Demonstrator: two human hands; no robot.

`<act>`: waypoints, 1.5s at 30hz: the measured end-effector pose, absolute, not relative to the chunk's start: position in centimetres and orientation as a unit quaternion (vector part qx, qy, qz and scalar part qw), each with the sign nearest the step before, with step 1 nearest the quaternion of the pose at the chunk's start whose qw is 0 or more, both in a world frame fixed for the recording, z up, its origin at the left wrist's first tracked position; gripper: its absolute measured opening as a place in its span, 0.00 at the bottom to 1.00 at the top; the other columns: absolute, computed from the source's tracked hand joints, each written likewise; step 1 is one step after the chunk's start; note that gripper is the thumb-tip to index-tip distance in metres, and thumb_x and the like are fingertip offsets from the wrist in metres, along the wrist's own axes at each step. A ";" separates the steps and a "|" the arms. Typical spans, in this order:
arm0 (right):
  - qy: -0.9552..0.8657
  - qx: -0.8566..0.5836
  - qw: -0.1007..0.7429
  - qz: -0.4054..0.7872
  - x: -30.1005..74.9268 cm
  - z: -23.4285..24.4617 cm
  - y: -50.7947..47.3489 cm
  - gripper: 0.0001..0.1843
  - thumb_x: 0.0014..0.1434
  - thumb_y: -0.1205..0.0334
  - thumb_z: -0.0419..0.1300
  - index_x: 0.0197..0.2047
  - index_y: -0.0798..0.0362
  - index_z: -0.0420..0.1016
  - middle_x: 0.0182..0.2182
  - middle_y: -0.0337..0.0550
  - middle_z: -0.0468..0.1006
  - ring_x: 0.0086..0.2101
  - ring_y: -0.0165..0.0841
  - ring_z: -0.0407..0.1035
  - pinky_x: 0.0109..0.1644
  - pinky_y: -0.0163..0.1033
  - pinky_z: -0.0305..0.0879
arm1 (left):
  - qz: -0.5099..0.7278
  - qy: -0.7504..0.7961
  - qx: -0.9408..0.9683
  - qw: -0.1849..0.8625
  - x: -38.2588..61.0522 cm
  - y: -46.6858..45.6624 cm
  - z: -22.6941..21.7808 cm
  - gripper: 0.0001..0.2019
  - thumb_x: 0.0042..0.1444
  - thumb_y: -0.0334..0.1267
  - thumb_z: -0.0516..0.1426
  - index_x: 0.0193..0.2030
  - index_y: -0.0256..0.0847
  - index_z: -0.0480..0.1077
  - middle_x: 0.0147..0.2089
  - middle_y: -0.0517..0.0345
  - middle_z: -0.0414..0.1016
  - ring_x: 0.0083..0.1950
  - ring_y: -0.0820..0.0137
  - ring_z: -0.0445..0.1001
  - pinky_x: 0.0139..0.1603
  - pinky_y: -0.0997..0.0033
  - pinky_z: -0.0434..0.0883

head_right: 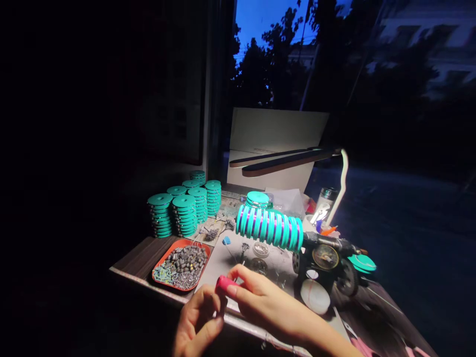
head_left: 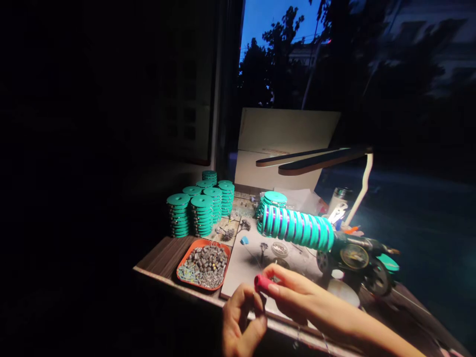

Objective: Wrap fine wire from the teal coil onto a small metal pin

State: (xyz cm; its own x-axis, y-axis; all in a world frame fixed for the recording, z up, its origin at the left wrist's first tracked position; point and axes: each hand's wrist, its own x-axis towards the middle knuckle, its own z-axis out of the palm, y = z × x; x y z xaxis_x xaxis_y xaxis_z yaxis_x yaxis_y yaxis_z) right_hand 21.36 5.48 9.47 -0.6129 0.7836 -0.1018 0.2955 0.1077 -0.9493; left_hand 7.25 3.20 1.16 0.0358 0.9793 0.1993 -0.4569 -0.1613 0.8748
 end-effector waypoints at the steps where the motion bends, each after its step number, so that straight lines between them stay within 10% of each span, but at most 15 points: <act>1: -0.712 -0.381 0.217 0.549 21.3 9.4 5.5 0.15 0.61 0.49 0.47 0.33 0.52 0.61 0.23 0.32 0.53 0.23 0.25 0.47 0.23 0.29 0.47 | 0.624 0.290 0.446 0.572 7.3 3.3 1.2 0.13 0.40 0.44 0.62 0.21 0.39 0.63 0.20 0.65 0.56 0.24 0.75 0.54 0.26 0.75 0.54; 7: -0.822 -0.398 0.219 0.343 20.6 8.8 5.8 0.21 0.64 0.49 0.38 0.28 0.52 0.60 0.22 0.32 0.59 0.23 0.25 0.56 0.26 0.27 0.56 | 0.626 0.295 0.465 0.552 7.6 3.4 1.4 0.14 0.44 0.46 0.59 0.21 0.38 0.63 0.21 0.63 0.57 0.24 0.74 0.55 0.25 0.75 0.54; 11: -0.871 -0.452 0.186 0.046 19.9 7.4 6.6 0.26 0.64 0.48 0.36 0.24 0.52 0.60 0.15 0.33 0.63 0.16 0.26 0.57 0.19 0.31 0.47 | 0.641 0.318 0.455 0.529 7.6 3.3 1.0 0.10 0.43 0.43 0.60 0.26 0.38 0.68 0.22 0.63 0.57 0.24 0.75 0.55 0.25 0.75 0.55; 18: -0.874 -0.434 0.178 -0.125 19.4 4.9 7.6 0.31 0.65 0.51 0.28 0.27 0.54 0.65 0.17 0.44 0.74 0.14 0.31 0.65 0.19 0.36 0.39 | 0.657 0.393 0.435 0.474 7.9 3.1 -0.2 0.11 0.40 0.33 0.60 0.34 0.39 0.72 0.27 0.58 0.69 0.28 0.70 0.63 0.29 0.74 0.60; 32: -0.867 -0.429 0.175 -0.187 19.7 3.9 8.1 0.27 0.66 0.58 0.33 0.25 0.55 0.67 0.15 0.43 0.73 0.14 0.33 0.68 0.19 0.37 0.38 | 0.638 0.409 0.451 0.472 8.6 2.8 0.6 0.10 0.38 0.25 0.58 0.30 0.39 0.70 0.25 0.61 0.66 0.26 0.72 0.62 0.27 0.76 0.58; 39: -0.881 -0.408 0.175 -0.165 21.2 5.4 6.8 0.15 0.63 0.56 0.44 0.31 0.53 0.65 0.18 0.34 0.73 0.17 0.29 0.66 0.20 0.34 0.47 | 0.640 0.348 0.411 0.549 8.1 2.9 0.8 0.09 0.41 0.38 0.61 0.21 0.39 0.64 0.19 0.65 0.59 0.23 0.76 0.57 0.25 0.78 0.58; 45: -0.839 -0.455 0.187 -0.233 23.7 6.6 2.8 0.06 0.59 0.67 0.49 0.32 0.50 0.64 0.23 0.38 0.71 0.22 0.34 0.63 0.27 0.38 0.52 | 0.614 0.364 0.186 0.676 6.3 4.4 2.1 0.23 0.20 0.38 0.71 0.27 0.39 0.68 0.20 0.64 0.69 0.23 0.76 0.65 0.24 0.80 0.66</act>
